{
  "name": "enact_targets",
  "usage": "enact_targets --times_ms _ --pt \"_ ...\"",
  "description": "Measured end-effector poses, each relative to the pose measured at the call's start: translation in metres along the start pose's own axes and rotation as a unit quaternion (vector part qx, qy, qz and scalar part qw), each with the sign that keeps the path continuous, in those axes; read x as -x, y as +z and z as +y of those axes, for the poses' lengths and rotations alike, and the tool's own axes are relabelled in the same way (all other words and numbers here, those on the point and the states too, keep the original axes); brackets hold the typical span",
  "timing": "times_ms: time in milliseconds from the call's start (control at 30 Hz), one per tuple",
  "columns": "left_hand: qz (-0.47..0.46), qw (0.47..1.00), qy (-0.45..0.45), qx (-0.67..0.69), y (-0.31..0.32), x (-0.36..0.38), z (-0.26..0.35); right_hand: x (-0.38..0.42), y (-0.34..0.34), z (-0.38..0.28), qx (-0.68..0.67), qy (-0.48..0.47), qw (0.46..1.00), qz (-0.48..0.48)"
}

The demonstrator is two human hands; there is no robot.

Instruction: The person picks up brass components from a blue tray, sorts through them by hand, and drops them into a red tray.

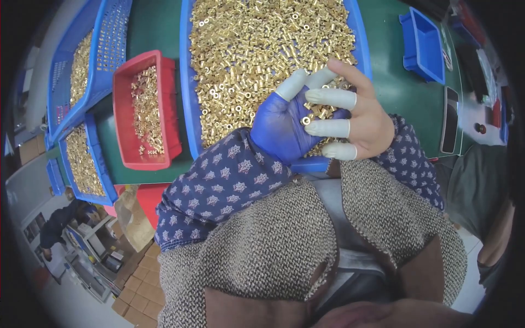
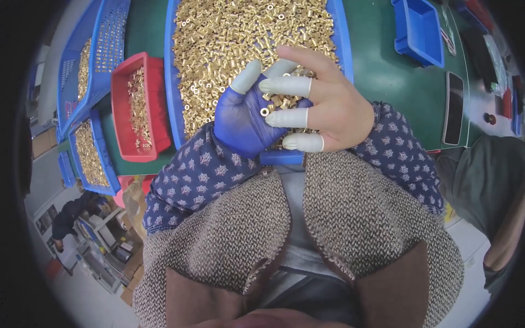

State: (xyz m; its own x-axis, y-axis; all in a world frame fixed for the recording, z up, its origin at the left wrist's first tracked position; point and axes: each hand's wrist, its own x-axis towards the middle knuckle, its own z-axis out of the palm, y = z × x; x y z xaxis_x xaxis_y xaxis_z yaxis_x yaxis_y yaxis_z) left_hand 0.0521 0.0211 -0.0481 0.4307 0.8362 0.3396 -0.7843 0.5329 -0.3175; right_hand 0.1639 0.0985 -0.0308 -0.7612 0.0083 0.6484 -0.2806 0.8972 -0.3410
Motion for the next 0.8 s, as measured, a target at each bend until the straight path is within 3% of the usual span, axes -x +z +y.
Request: enact_targets --times_ms 267,367,467,567,667,800 --pt "0.081 0.996 0.025 -0.001 0.008 0.011 0.004 -0.001 -0.002 0.004 -0.075 -0.008 0.997 0.019" --pt "0.129 0.988 0.08 -0.023 0.003 0.013 0.012 -0.003 -0.006 0.002 0.038 0.032 0.998 0.039" --pt "0.127 0.988 0.083 -0.03 -0.005 0.016 0.011 0.002 -0.005 0.003 0.073 0.076 0.994 0.004" --pt "0.123 0.99 0.07 -0.017 0.011 0.011 0.01 0.004 -0.005 0.004 0.087 0.091 0.992 0.031" --pt "0.248 0.961 0.108 -0.048 0.013 0.015 0.012 0.004 -0.005 0.008 0.07 0.075 0.994 0.029" --pt "0.336 0.926 0.151 -0.084 0.031 0.005 0.006 0.008 -0.007 0.006 0.11 0.121 0.985 0.054"
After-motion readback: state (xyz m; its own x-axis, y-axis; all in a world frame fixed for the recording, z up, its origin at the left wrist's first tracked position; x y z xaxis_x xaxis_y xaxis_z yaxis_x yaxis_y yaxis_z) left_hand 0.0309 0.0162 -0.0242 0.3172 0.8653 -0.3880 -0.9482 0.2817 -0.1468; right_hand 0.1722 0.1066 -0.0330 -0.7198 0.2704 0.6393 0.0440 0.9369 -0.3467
